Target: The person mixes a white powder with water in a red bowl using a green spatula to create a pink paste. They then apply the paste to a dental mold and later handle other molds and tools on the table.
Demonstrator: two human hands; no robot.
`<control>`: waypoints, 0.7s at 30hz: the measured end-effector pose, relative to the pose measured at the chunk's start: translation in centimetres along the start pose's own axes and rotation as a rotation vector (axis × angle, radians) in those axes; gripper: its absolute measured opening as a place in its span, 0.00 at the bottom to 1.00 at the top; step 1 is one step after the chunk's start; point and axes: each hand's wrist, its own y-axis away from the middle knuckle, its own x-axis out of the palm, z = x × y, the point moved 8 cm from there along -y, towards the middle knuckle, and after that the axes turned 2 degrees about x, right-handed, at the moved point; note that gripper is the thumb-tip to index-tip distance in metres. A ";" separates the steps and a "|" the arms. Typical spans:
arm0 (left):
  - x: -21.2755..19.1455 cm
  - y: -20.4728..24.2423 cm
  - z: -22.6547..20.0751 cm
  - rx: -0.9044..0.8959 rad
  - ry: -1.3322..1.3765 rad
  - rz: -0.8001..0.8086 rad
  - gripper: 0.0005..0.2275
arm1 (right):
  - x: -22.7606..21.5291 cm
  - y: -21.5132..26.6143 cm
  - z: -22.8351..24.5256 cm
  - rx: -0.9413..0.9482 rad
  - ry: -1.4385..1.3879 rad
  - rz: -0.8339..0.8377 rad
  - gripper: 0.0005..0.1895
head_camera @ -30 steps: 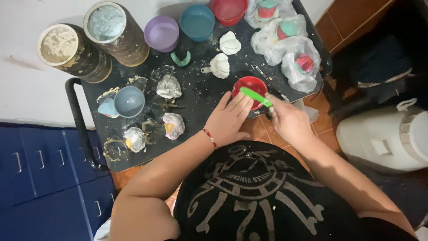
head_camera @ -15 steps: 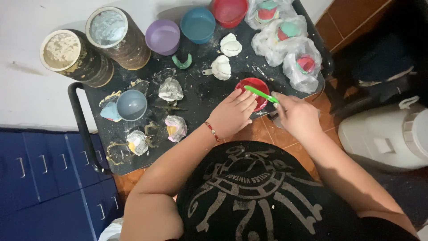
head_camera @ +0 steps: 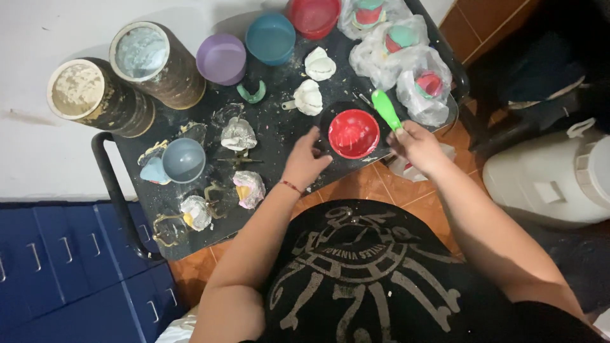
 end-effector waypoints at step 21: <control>0.8 1.3 -12.9 0.077 1.216 -0.047 0.16 | 2.1 9.6 14.3 -0.620 0.516 -0.353 0.15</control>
